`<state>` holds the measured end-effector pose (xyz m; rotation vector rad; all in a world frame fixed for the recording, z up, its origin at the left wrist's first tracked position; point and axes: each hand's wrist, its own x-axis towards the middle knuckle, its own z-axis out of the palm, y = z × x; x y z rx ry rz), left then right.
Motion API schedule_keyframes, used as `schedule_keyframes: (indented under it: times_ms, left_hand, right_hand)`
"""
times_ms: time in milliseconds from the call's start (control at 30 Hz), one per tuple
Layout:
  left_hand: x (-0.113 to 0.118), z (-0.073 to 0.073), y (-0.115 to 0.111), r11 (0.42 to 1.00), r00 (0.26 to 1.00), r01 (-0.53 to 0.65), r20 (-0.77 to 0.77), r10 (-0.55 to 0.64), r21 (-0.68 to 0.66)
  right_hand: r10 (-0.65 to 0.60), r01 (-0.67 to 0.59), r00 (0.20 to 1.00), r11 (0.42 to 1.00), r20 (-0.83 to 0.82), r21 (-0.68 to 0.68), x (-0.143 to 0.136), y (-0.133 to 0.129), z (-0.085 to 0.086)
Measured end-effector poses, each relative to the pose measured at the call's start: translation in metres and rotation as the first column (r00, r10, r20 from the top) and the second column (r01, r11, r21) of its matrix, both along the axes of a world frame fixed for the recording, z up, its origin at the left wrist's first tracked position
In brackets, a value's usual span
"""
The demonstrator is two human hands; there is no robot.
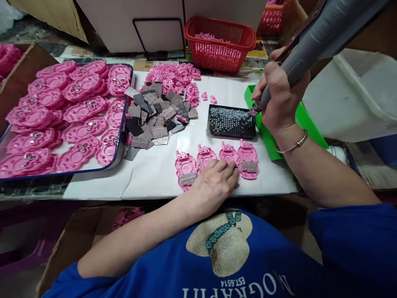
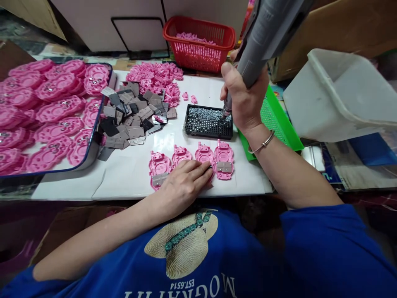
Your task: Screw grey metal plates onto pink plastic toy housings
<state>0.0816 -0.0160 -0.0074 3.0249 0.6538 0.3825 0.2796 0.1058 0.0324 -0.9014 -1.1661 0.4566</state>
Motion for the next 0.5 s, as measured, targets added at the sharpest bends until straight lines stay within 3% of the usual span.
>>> schedule_keyframes:
  times_ms: [100,200,300,400,500]
  left_hand:
    - [0.0,-0.001,0.0,1.0,0.999,-0.005,0.05,0.006,-0.022]
    - [-0.001,0.0,0.001,0.995,0.974,0.001,0.224,0.021,-0.098]
    - [-0.002,0.005,0.005,0.94,0.823,-0.029,0.525,0.216,-0.341]
    - [-0.001,0.013,0.013,0.742,0.611,0.025,0.598,0.519,-0.67]
    - [0.001,0.018,0.021,0.466,0.573,0.211,0.495,0.653,-0.859]
  right_hand:
    - [0.002,-0.002,1.0,1.0,-0.01,0.011,-0.003,-0.007,0.01]
    - [0.032,-0.03,0.998,0.999,-0.05,0.026,-0.014,-0.024,0.026]
    - [0.087,-0.082,0.989,0.996,-0.119,0.047,-0.032,-0.047,0.041]
    - [0.161,-0.152,0.975,0.986,-0.155,0.067,-0.047,-0.067,0.05]
    - [0.247,-0.231,0.96,0.965,-0.135,0.122,-0.054,-0.08,0.051]
